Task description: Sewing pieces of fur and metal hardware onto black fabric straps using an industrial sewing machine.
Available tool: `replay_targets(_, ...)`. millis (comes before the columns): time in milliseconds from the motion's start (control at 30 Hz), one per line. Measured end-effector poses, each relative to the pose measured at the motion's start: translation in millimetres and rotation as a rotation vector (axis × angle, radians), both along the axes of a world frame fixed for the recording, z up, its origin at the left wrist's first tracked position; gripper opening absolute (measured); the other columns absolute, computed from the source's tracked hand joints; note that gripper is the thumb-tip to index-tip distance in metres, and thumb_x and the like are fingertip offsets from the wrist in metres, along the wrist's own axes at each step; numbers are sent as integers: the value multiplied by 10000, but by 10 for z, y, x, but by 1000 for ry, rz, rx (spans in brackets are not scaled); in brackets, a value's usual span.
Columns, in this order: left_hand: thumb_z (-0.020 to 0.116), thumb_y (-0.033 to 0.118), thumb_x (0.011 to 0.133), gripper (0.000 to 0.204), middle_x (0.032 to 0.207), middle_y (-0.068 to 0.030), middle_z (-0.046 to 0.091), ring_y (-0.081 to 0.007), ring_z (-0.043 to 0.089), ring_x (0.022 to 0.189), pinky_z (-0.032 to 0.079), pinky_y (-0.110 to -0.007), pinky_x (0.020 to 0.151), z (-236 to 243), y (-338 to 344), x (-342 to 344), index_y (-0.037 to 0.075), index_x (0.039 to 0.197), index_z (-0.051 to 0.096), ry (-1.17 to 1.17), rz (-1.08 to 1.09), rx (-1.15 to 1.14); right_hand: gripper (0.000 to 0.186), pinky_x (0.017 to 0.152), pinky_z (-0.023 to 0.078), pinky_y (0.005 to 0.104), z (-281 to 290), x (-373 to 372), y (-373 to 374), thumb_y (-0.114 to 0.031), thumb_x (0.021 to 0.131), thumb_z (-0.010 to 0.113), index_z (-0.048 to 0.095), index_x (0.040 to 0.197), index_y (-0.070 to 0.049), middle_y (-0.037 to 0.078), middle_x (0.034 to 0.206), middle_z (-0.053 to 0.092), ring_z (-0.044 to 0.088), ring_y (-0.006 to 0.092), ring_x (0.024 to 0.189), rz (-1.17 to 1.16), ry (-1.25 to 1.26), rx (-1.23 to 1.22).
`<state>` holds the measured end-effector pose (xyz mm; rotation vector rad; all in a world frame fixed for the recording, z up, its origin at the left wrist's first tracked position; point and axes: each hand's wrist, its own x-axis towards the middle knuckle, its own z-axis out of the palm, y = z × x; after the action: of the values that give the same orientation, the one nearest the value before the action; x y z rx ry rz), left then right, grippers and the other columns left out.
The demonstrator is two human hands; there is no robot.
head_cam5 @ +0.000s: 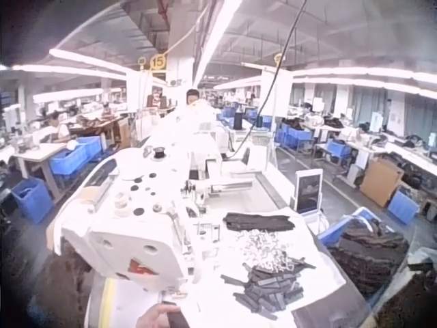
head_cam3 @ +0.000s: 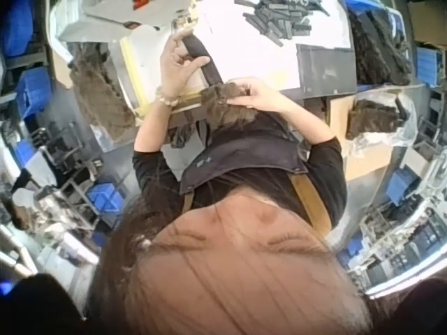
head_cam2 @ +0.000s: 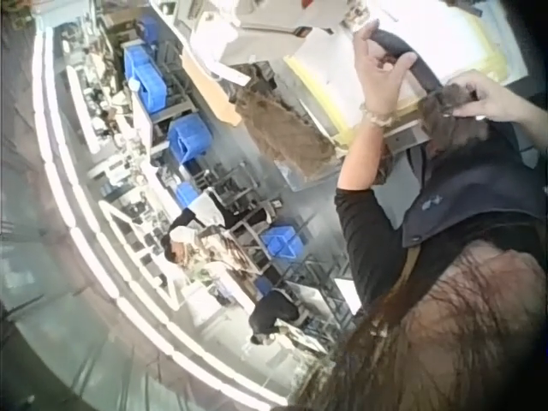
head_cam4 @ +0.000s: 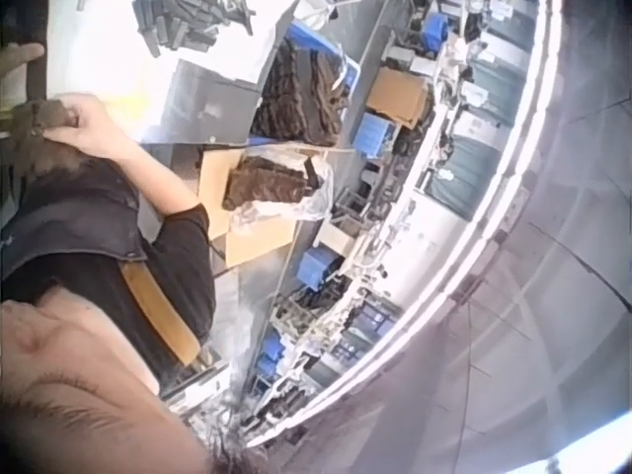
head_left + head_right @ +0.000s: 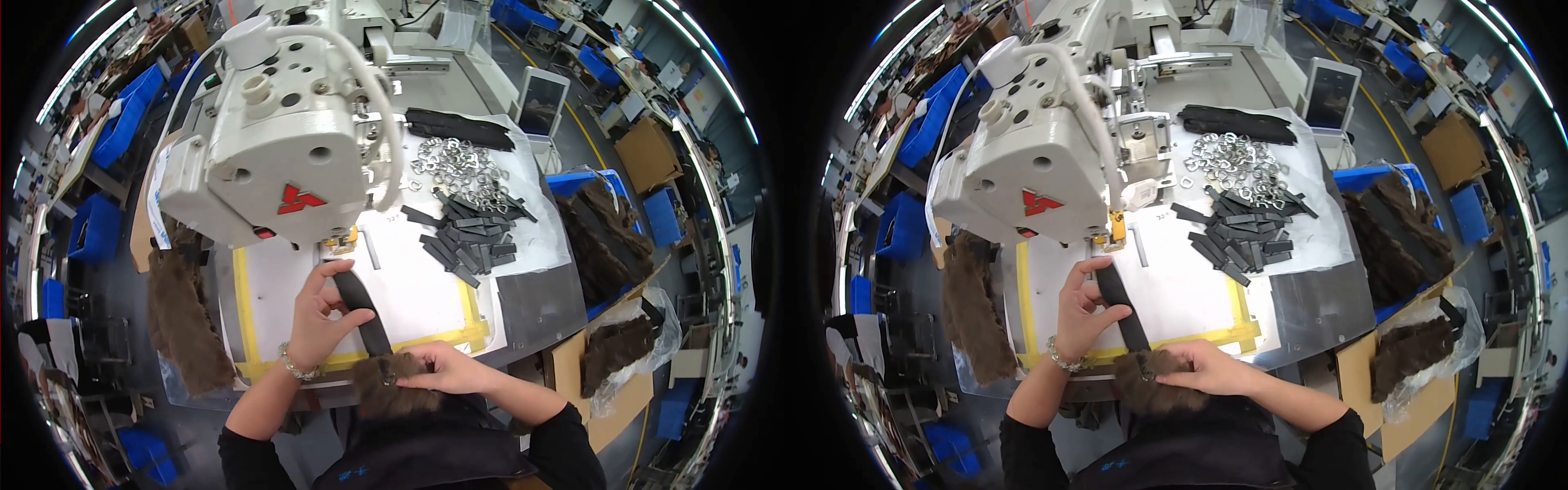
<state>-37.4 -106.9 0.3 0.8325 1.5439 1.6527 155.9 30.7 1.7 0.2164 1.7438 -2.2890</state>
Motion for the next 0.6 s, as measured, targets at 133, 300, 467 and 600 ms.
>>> replay_targets(133,688,26,808,639,827,-45,583,-73,524,622,451,-216,569,-218,-13,-65,34,1354,355,87,241,-22,171,737,452,240,-28,359,163,-42,904,635,622,1053,43,9,940,649,532,46,850,149,166,-230)
replay_targets(300,604,194,923,673,797,-32,531,-79,497,614,412,-208,559,-107,-51,-93,43,1425,182,76,219,203,417,778,495,332,160,1580,1151,-93,671,835,644,1019,36,77,914,667,623,181,914,-219,519,360)
replay_targets(467,574,238,947,649,798,-32,533,-80,495,608,403,-191,579,-151,57,65,49,1433,189,48,205,122,582,947,483,383,577,3117,1658,-62,820,681,455,1356,-43,96,1230,597,597,218,1087,-1385,339,230)
replay_targets(600,571,230,947,648,801,-31,534,-81,492,612,402,-189,579,-164,91,115,48,1438,188,55,165,111,655,923,478,339,221,4029,2080,-148,839,704,402,1411,-44,116,1259,568,592,207,1059,-1693,108,561)
